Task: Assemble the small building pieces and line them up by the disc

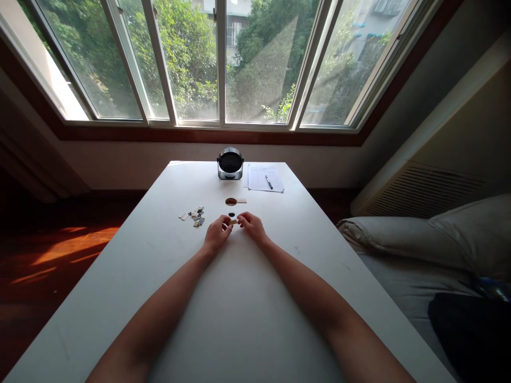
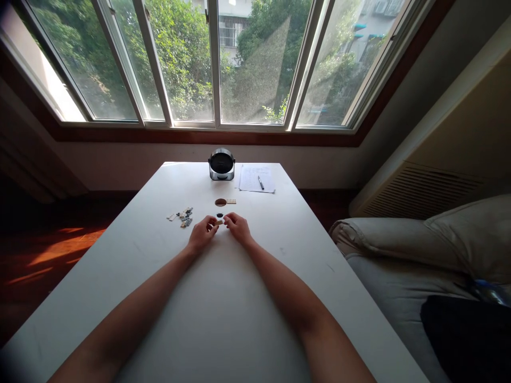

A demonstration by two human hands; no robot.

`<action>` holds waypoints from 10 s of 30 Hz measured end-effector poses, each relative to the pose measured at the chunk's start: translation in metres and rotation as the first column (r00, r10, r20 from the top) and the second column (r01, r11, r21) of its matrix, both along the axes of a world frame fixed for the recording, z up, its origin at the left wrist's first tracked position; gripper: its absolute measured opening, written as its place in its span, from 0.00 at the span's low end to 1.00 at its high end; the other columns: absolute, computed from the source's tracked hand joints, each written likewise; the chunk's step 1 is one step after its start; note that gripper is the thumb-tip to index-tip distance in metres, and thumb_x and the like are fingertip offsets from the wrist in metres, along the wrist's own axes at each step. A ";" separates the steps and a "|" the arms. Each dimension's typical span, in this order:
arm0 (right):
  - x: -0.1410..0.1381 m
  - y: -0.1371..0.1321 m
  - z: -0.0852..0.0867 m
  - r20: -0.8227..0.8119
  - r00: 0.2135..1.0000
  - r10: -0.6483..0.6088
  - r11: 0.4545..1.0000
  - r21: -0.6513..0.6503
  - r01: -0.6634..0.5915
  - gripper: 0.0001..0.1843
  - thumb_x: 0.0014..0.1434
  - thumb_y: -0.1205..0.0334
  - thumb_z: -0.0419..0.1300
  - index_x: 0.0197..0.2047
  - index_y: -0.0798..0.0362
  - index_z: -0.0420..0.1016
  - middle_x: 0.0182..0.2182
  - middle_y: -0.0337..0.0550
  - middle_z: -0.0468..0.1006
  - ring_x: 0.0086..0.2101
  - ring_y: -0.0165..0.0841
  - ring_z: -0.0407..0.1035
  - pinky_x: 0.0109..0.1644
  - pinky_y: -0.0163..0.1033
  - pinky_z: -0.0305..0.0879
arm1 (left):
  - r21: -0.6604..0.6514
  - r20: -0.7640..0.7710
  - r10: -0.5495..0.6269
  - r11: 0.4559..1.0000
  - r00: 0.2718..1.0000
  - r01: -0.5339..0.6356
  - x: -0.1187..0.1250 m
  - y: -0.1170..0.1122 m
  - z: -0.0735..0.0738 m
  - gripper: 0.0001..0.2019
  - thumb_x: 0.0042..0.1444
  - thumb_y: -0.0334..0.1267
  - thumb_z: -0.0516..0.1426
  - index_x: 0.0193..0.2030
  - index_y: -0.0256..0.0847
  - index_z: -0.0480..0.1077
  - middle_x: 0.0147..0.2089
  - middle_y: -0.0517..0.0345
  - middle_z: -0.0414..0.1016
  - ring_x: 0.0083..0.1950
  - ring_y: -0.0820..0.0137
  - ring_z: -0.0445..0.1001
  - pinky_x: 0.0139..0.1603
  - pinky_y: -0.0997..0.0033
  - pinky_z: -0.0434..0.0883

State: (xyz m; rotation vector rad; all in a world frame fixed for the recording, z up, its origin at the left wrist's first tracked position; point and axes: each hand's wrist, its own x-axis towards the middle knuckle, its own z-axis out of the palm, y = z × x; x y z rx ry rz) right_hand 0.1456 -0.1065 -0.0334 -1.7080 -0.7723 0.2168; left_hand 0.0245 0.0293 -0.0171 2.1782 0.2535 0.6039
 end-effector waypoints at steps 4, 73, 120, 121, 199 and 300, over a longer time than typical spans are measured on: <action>-0.007 -0.001 0.005 0.055 0.996 0.073 0.997 -0.022 -0.072 0.15 0.61 0.48 0.59 0.40 0.49 0.77 0.28 0.39 0.79 0.28 0.32 0.72 0.35 0.37 0.69 | -0.028 0.028 0.006 1.000 1.000 -0.005 -0.003 0.002 -0.001 0.09 0.59 0.41 0.57 0.46 0.45 0.69 0.40 0.58 0.78 0.32 0.71 0.74 0.36 0.70 0.70; -0.012 -0.003 0.005 0.101 0.986 0.133 0.985 0.099 -0.142 0.11 0.58 0.52 0.62 0.39 0.49 0.72 0.35 0.41 0.79 0.35 0.34 0.74 0.40 0.41 0.71 | -0.215 0.036 -0.004 0.977 0.999 0.012 -0.006 0.003 0.002 0.11 0.63 0.47 0.52 0.43 0.43 0.70 0.35 0.58 0.78 0.31 0.72 0.75 0.36 0.71 0.71; -0.014 -0.002 0.006 0.174 0.978 0.111 0.992 0.034 -0.118 0.12 0.58 0.51 0.61 0.37 0.49 0.67 0.31 0.39 0.75 0.31 0.32 0.69 0.36 0.38 0.68 | -0.187 0.057 -0.016 0.982 0.998 0.026 -0.006 0.003 0.001 0.10 0.63 0.44 0.54 0.45 0.43 0.70 0.34 0.59 0.78 0.31 0.72 0.75 0.36 0.71 0.70; -0.015 -0.002 0.007 0.181 0.977 0.109 0.992 0.034 -0.117 0.12 0.58 0.51 0.61 0.37 0.49 0.67 0.31 0.39 0.75 0.31 0.32 0.69 0.36 0.38 0.68 | -0.185 0.053 -0.018 0.982 0.998 0.027 -0.006 0.003 0.002 0.10 0.63 0.44 0.53 0.44 0.43 0.70 0.34 0.59 0.78 0.31 0.72 0.75 0.36 0.71 0.70; -0.020 -0.002 0.011 0.197 0.977 0.087 0.995 0.039 -0.097 0.13 0.60 0.49 0.60 0.39 0.49 0.70 0.35 0.42 0.78 0.34 0.34 0.73 0.37 0.39 0.71 | -0.151 0.066 0.006 0.989 0.998 0.004 -0.008 0.002 0.004 0.11 0.60 0.46 0.57 0.44 0.43 0.71 0.40 0.56 0.78 0.32 0.72 0.75 0.34 0.72 0.71; 0.069 -0.017 -0.008 0.650 0.748 -0.131 0.814 -0.361 0.456 0.12 0.67 0.62 0.52 0.43 0.51 0.77 0.43 0.49 0.73 0.46 0.40 0.64 0.50 0.42 0.62 | 0.024 -0.064 0.052 0.998 0.997 -0.050 -0.006 0.001 0.004 0.06 0.60 0.39 0.54 0.40 0.45 0.71 0.39 0.60 0.78 0.31 0.71 0.70 0.33 0.71 0.65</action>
